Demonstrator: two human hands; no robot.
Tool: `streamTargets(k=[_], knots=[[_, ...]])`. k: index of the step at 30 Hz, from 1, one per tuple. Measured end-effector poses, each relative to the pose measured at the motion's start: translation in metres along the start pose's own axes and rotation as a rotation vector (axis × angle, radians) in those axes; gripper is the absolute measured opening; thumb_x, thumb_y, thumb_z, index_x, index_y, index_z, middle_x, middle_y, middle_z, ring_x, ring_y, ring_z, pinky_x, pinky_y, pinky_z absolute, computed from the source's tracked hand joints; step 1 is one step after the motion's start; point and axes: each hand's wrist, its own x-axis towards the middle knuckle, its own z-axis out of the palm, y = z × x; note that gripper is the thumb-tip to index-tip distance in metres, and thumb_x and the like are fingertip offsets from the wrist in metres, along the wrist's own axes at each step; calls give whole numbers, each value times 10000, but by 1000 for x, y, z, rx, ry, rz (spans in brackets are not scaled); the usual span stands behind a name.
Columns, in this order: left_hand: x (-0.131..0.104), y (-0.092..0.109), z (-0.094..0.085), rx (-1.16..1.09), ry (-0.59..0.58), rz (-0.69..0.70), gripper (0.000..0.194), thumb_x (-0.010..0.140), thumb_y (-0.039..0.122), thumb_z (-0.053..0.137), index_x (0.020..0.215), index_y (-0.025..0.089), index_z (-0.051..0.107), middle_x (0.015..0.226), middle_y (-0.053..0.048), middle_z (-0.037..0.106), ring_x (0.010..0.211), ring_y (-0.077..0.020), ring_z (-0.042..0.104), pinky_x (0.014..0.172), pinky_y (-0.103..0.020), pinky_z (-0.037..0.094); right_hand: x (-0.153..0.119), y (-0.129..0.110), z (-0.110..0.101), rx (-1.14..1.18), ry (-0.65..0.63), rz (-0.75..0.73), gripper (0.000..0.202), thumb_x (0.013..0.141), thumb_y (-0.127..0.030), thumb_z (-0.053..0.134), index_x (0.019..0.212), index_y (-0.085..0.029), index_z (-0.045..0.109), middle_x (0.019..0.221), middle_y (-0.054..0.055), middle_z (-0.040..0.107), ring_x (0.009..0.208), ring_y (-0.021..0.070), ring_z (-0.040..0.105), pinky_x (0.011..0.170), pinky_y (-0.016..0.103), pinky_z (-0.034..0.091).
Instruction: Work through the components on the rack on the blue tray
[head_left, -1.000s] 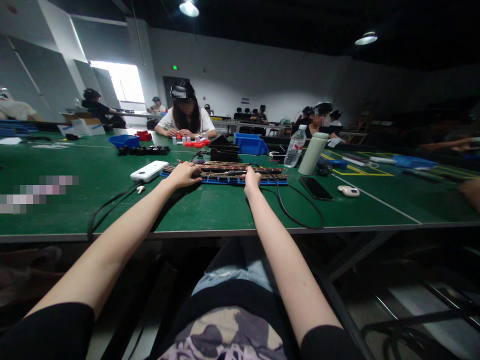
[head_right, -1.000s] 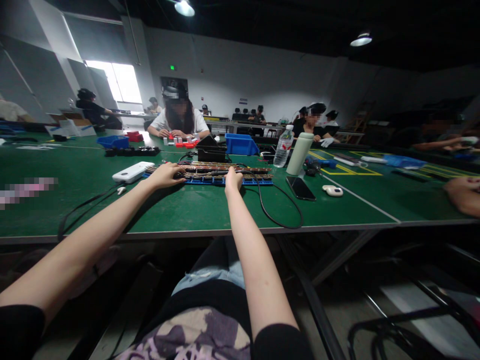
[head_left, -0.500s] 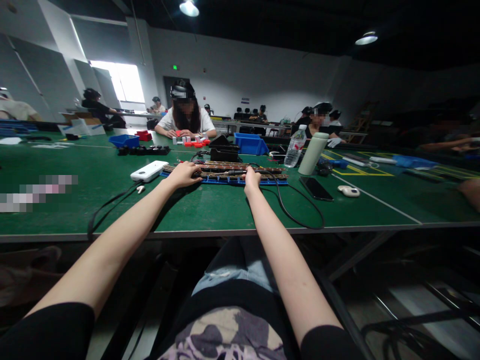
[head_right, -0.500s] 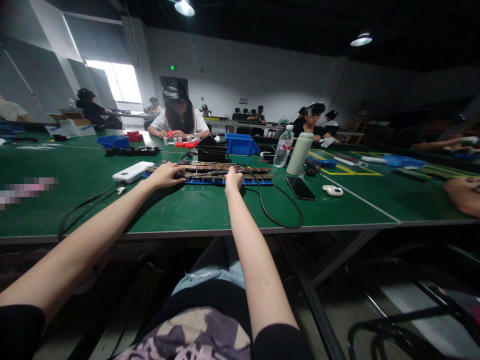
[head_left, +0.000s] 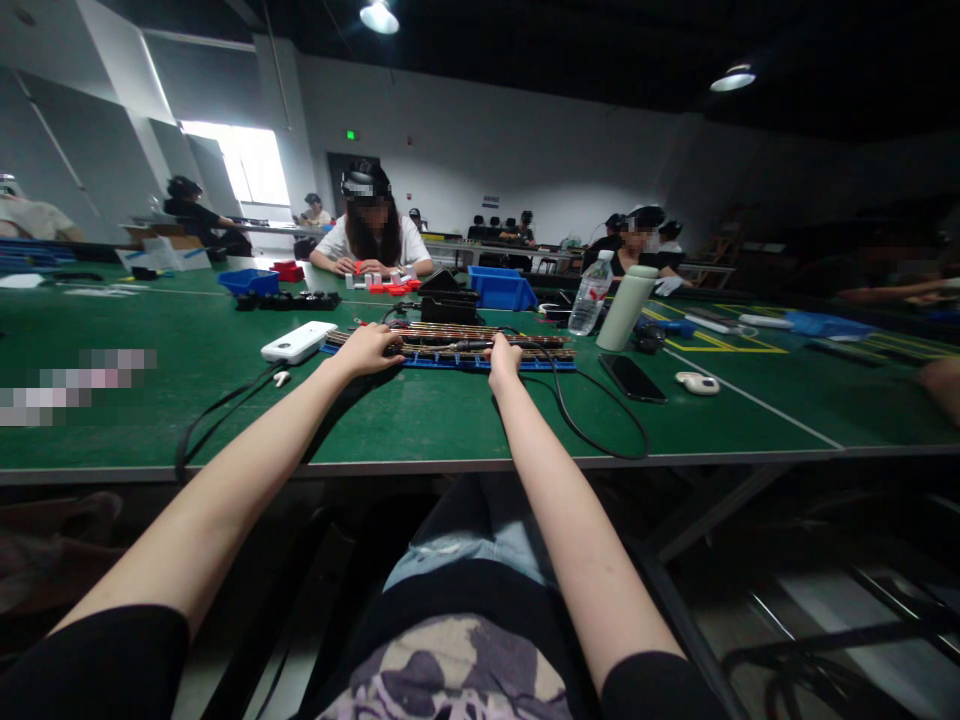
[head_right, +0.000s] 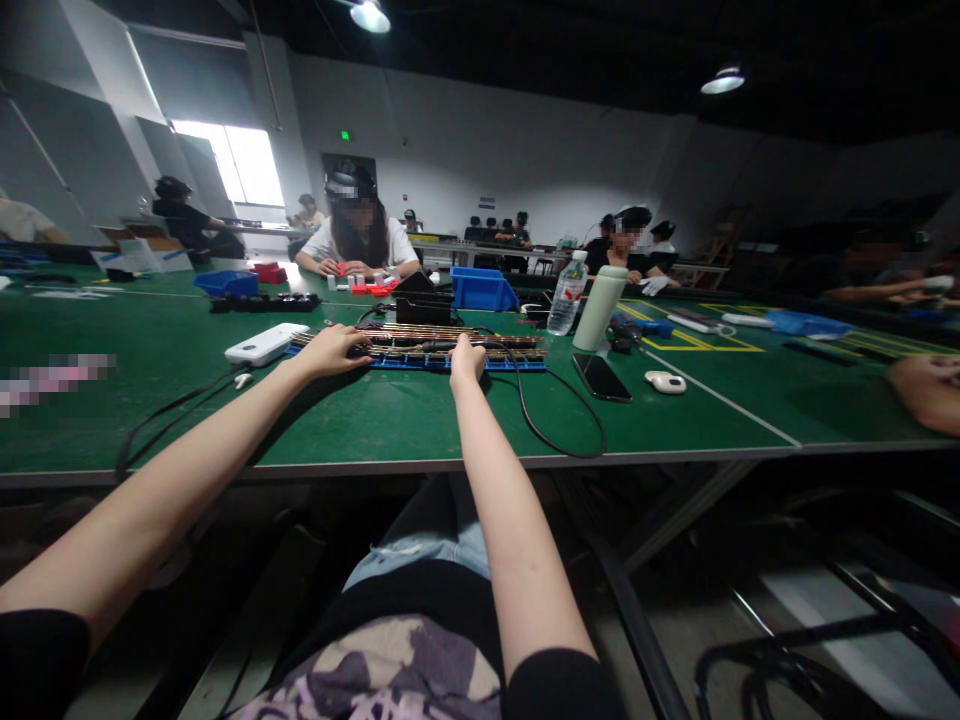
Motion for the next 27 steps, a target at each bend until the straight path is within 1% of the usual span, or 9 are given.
streamTargets(k=[5, 13, 20, 24, 27], knots=[[0, 0, 0, -7, -2, -4, 359, 943, 498, 636, 1147, 242, 781, 1193, -110, 767, 1124, -315, 684, 979, -393, 527, 0, 0, 0, -6, -11, -1, 247, 935, -263, 639, 708, -256, 542, 593, -30, 595, 632, 172, 588, 668, 267, 512], [0, 0, 0, -18, -6, -8, 380, 932, 494, 640, 1166, 229, 782, 1195, -125, 770, 1124, -331, 691, 987, -415, 529, 0, 0, 0, -1, -13, 0, 230, 928, -262, 640, 716, -254, 550, 608, -25, 606, 637, 174, 593, 668, 275, 509], [0, 0, -1, -4, -16, -5, 375, 952, 506, 635, 1166, 233, 777, 1203, -115, 763, 1122, -314, 684, 972, -389, 522, -1, -2, -1, 2, -13, -6, 239, 920, -251, 644, 700, -251, 550, 586, -25, 604, 643, 170, 595, 682, 271, 527], [0, 2, -2, 24, -32, -5, 403, 960, 500, 626, 1194, 208, 775, 1219, -135, 761, 1134, -323, 684, 985, -398, 522, 0, -4, -1, 39, -3, -26, 198, 902, -246, 639, 710, -242, 591, 551, -34, 591, 615, 173, 600, 648, 270, 535], [0, 3, -2, 32, -26, -4, 388, 960, 491, 629, 1194, 218, 774, 1221, -126, 762, 1143, -320, 687, 998, -399, 521, 0, -7, 0, 78, 20, -58, 212, 903, -257, 622, 693, -243, 594, 534, -33, 580, 593, 176, 601, 629, 273, 534]])
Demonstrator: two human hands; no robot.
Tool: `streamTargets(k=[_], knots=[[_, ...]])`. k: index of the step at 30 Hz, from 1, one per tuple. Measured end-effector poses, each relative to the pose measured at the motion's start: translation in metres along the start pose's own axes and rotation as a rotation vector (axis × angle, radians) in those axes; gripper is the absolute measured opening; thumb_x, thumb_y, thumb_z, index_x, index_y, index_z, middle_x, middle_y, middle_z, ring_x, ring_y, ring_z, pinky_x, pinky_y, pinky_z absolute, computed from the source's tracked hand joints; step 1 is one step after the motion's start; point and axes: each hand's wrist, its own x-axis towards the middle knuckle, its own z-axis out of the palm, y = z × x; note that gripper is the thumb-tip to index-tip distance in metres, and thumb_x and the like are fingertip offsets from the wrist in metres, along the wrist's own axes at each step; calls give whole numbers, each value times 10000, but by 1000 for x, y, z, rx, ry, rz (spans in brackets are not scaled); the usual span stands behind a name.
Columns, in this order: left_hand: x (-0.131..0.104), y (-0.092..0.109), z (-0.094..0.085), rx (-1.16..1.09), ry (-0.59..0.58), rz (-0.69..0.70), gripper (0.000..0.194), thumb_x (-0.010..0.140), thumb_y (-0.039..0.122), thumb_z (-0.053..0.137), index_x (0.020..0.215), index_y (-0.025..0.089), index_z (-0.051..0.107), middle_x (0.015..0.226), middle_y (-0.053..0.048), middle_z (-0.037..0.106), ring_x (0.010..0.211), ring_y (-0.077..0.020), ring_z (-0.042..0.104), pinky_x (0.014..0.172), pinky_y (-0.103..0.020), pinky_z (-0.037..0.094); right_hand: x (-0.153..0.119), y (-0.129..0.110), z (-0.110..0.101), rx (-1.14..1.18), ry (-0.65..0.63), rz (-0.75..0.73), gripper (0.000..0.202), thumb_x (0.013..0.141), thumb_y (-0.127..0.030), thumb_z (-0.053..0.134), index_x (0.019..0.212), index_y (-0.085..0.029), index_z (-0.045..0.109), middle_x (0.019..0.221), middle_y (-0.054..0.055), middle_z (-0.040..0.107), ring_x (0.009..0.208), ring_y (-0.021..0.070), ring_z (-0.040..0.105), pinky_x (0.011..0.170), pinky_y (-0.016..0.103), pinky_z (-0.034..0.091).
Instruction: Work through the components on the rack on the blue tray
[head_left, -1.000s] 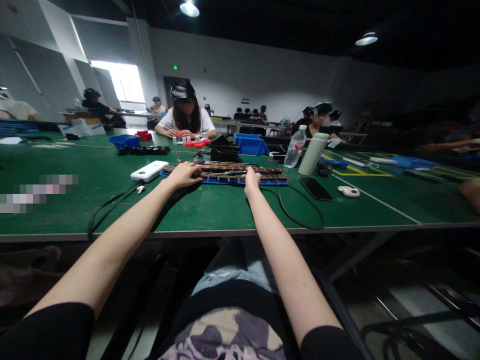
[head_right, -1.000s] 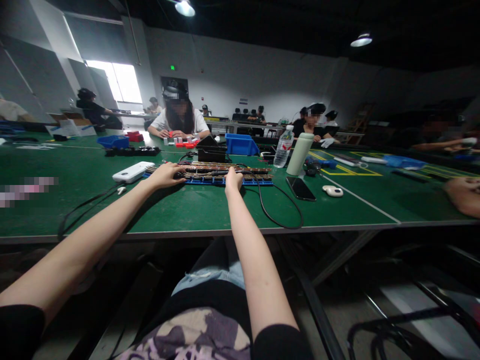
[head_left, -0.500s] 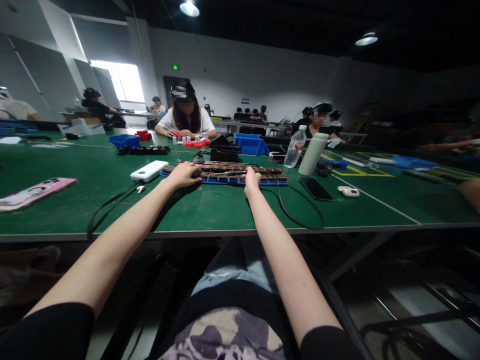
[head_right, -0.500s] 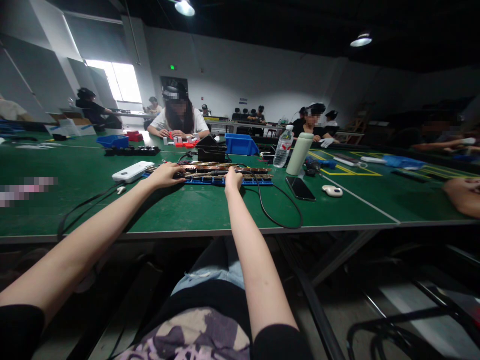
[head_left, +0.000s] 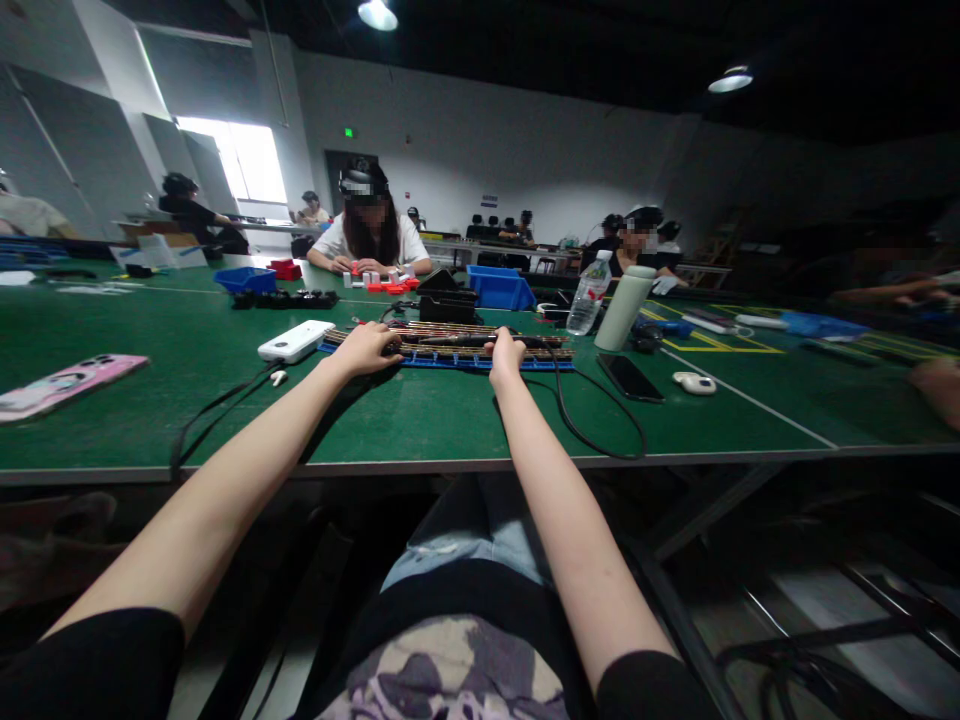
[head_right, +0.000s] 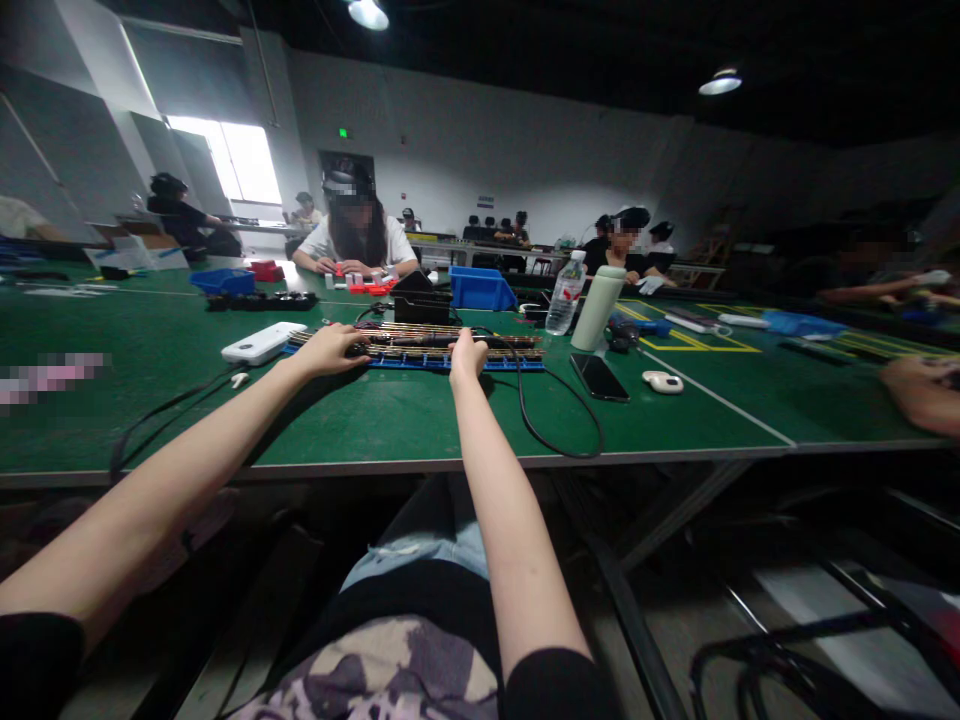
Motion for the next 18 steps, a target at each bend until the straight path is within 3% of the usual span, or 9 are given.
streamTargets(k=[12, 18], knots=[[5, 11, -1, -4, 11, 30, 403, 970, 502, 616, 1229, 238, 775, 1258, -102, 774, 1186, -308, 688, 1020, -390, 529, 15, -13, 3, -27, 26, -96, 274, 931, -262, 591, 667, -269, 518, 584, -14, 598, 695, 203, 651, 713, 297, 538], [21, 19, -6, 11, -62, 11, 434, 936, 548, 653, 1199, 237, 802, 1227, -107, 788, 1188, -317, 700, 1015, -384, 528, 31, -25, -8, -67, 29, -142, 277, 932, -244, 626, 673, -259, 531, 585, -22, 609, 686, 194, 648, 714, 287, 528]])
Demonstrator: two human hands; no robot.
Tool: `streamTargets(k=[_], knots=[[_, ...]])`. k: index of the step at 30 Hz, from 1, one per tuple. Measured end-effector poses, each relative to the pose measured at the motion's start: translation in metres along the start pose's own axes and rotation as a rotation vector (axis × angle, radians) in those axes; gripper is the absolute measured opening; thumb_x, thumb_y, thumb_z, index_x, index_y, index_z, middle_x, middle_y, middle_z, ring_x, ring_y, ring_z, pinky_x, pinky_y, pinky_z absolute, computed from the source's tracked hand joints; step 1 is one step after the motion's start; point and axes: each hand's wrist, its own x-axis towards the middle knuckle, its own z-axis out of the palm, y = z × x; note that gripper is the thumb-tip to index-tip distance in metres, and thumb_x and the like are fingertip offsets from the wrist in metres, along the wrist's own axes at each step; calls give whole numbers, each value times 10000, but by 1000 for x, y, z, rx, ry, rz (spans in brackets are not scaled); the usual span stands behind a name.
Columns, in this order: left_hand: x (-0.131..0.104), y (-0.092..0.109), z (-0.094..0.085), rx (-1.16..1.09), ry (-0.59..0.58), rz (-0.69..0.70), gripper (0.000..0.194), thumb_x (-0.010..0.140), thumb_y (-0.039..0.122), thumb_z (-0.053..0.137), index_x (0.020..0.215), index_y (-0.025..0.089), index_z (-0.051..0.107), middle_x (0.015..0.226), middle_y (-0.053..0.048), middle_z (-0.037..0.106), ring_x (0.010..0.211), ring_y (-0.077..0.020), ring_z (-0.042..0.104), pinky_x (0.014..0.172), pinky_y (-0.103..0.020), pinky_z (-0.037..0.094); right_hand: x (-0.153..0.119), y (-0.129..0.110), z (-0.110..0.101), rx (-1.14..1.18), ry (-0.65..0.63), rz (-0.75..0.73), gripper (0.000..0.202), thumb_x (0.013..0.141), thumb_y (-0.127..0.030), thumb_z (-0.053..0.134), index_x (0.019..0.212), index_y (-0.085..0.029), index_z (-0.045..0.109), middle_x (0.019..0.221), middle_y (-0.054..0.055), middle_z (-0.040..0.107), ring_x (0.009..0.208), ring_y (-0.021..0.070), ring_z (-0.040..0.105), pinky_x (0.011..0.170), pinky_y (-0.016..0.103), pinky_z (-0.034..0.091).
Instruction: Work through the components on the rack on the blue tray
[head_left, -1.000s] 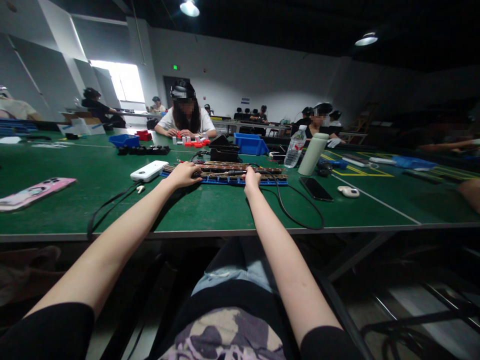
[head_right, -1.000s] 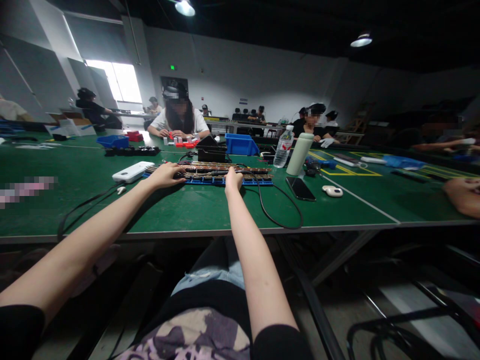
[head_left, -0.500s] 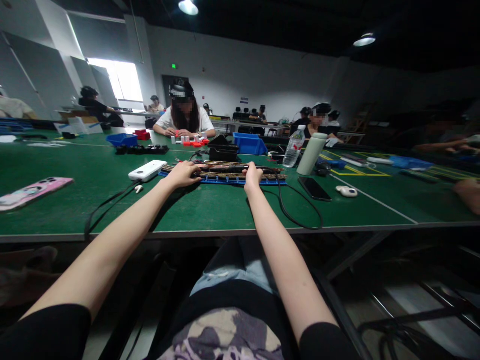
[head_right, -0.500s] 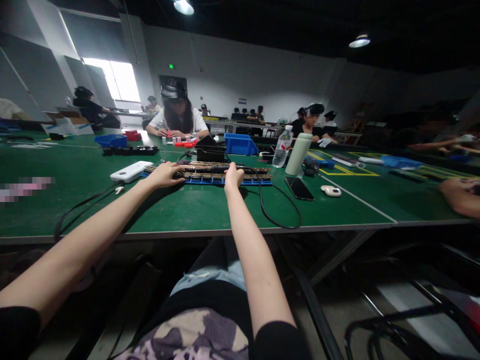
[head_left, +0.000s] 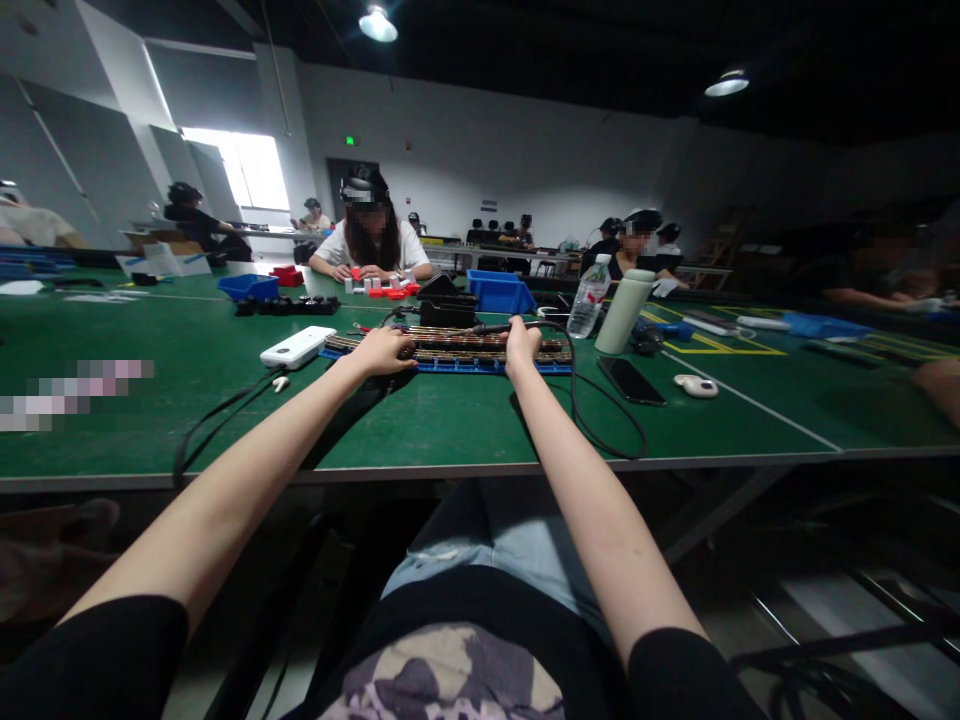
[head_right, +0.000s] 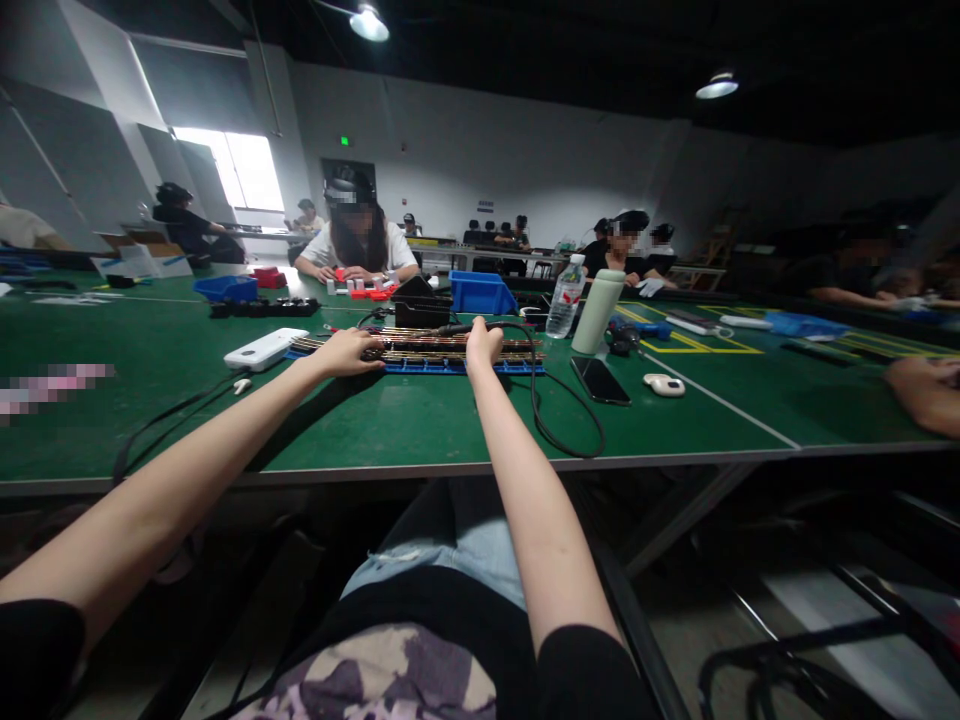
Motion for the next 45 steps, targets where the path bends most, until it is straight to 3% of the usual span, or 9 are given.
streamTargets(k=[6, 11, 17, 24, 37, 45], knots=[[28, 22, -8, -45, -26, -23, 467, 905, 549, 695, 1249, 255, 812, 1237, -88, 808, 1183, -315, 725, 981, -346, 540, 15, 1, -14, 67, -38, -36, 188, 902, -225, 674, 736, -239, 587, 558, -49, 590, 677, 175, 643, 688, 259, 528], [31, 35, 2, -138, -18, -22, 436, 900, 529, 705, 1209, 246, 825, 1243, -78, 823, 1163, -304, 749, 954, -325, 554, 17, 12, -24, 163, -84, -23, 145, 876, -210, 681, 765, -226, 590, 547, -62, 570, 624, 156, 636, 659, 244, 527], [21, 33, 11, -142, 26, -33, 398, 911, 518, 701, 1163, 237, 828, 1187, -89, 831, 1125, -308, 753, 955, -352, 566, 13, 17, -27, 225, -174, -19, 137, 839, -221, 739, 789, -218, 611, 550, -58, 578, 622, 168, 654, 604, 248, 540], [21, 40, 10, -78, 58, 8, 416, 919, 484, 704, 1232, 224, 795, 1309, -111, 783, 1219, -324, 713, 1037, -390, 550, 1, 14, -28, 251, -140, 49, 189, 893, -145, 682, 745, -213, 586, 523, -56, 578, 573, 131, 632, 560, 197, 508], [21, 38, 14, -80, 55, 10, 366, 923, 476, 687, 1189, 246, 788, 1272, -84, 784, 1211, -300, 705, 1029, -369, 543, 0, 15, -31, 181, -156, 75, 205, 894, -149, 701, 743, -214, 579, 537, -46, 590, 587, 141, 649, 571, 206, 534], [21, 38, 13, -136, 34, 8, 388, 921, 450, 691, 1216, 220, 793, 1318, -99, 784, 1235, -298, 714, 1078, -364, 538, -2, 14, -30, 184, -162, 89, 205, 905, -146, 694, 747, -209, 579, 524, -40, 599, 557, 135, 634, 513, 187, 483]])
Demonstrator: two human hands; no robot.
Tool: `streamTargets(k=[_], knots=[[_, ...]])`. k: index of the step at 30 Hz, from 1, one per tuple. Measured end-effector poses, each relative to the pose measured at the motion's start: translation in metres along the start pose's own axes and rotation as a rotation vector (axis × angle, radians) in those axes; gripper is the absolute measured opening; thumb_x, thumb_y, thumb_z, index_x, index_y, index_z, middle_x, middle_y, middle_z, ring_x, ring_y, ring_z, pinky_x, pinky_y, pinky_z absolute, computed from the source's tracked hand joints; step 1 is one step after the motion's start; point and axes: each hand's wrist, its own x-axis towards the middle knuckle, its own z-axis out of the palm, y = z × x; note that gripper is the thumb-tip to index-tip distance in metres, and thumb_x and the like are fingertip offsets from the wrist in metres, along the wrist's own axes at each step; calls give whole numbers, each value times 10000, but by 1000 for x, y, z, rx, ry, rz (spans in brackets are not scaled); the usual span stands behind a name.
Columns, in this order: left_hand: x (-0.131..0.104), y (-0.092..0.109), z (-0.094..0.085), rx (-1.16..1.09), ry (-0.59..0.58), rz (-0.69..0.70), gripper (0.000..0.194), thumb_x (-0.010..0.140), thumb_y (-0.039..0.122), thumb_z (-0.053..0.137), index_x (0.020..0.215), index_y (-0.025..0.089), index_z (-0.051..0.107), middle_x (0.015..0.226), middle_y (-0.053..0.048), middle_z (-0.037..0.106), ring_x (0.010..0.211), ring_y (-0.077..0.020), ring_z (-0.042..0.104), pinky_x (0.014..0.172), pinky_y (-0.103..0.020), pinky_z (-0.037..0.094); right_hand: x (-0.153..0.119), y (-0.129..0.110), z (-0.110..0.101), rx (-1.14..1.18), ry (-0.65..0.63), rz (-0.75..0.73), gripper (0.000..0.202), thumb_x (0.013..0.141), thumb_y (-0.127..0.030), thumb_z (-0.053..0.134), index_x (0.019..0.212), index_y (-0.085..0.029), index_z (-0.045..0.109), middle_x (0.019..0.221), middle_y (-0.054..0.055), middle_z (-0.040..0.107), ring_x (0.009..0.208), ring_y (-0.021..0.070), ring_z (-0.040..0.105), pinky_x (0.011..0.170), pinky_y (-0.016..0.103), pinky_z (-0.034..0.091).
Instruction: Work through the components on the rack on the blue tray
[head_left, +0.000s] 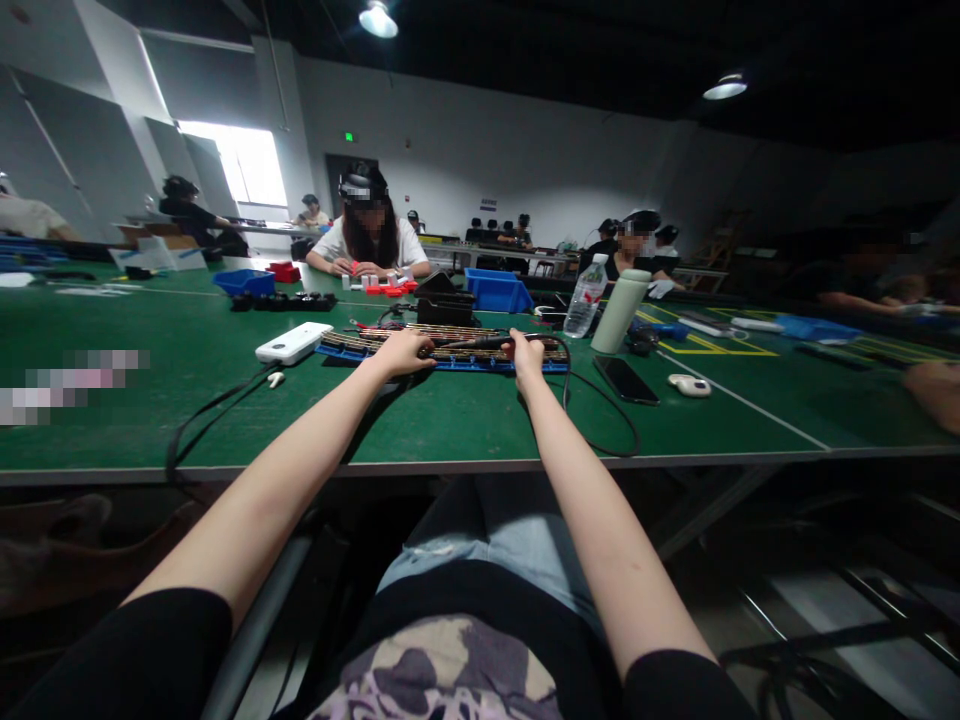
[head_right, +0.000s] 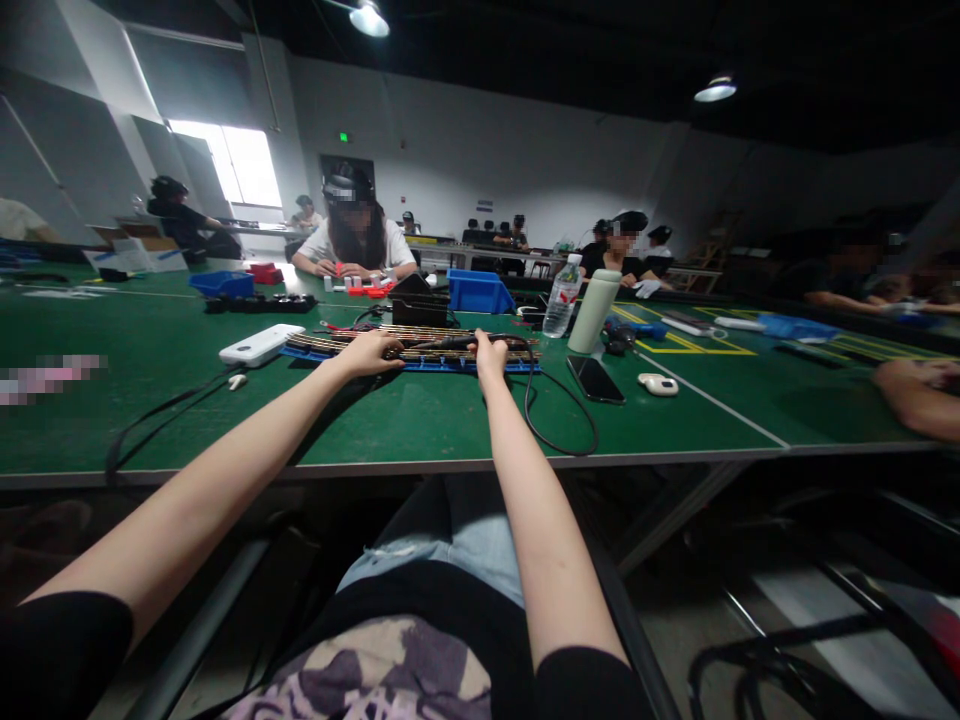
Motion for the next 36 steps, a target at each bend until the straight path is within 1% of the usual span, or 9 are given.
streamTargets(k=[3, 7, 9, 13, 16, 24, 29, 36], knots=[[0, -2, 0, -57, 4, -6, 393, 915, 430, 701, 1227, 213, 799, 1315, -100, 795, 1226, -299, 725, 1073, -370, 550, -1, 0, 0, 6, 10, 6, 218, 910, -132, 686, 731, -204, 584, 510, -42, 588, 544, 125, 621, 517, 182, 490], [0, -5, 2, -131, 20, -12, 368, 905, 433, 712, 1197, 237, 817, 1267, -70, 820, 1198, -293, 742, 1039, -359, 572, -3, 1, -1, -9, 15, 41, 258, 902, -116, 684, 690, -210, 571, 492, -34, 577, 529, 128, 613, 521, 191, 512], [0, -6, 3, -146, 22, -18, 369, 901, 439, 719, 1192, 235, 820, 1268, -68, 821, 1210, -291, 743, 1046, -352, 571, -3, 0, -2, -12, 14, 55, 277, 911, -112, 673, 677, -210, 564, 494, -27, 585, 518, 122, 598, 522, 189, 516], [1, -6, 3, -144, 21, -20, 372, 892, 416, 725, 1197, 222, 815, 1282, -89, 817, 1232, -304, 741, 1074, -370, 561, -5, -1, -2, -18, 9, 68, 306, 930, -111, 654, 660, -209, 550, 495, -16, 594, 482, 100, 545, 510, 177, 498], [1, -5, 4, -136, 27, -17, 373, 886, 415, 722, 1195, 225, 812, 1269, -96, 820, 1218, -316, 743, 1072, -396, 565, -4, 0, -3, -24, 15, 63, 279, 900, -104, 669, 670, -213, 556, 482, -26, 582, 463, 109, 529, 488, 192, 491], [2, -5, 5, -101, 24, -15, 400, 898, 422, 706, 1220, 207, 804, 1281, -106, 810, 1193, -297, 740, 1055, -373, 567, -1, 2, -4, -50, -2, 59, 307, 914, -119, 655, 633, -199, 561, 485, -14, 593, 444, 92, 497, 458, 171, 423], [2, -6, 5, -108, 33, 3, 367, 895, 418, 704, 1193, 231, 810, 1238, -81, 821, 1182, -297, 736, 1045, -381, 571, -1, 3, -4, -62, 8, 51, 281, 910, -128, 647, 648, -197, 574, 488, -8, 604, 452, 96, 503, 441, 165, 396], [2, -6, 5, -87, 14, -1, 381, 909, 424, 693, 1217, 223, 794, 1270, -89, 803, 1160, -285, 728, 1043, -376, 564, -1, 2, -4, -56, 12, 61, 260, 900, -120, 644, 659, -195, 579, 485, -6, 603, 451, 96, 492, 427, 161, 386]])
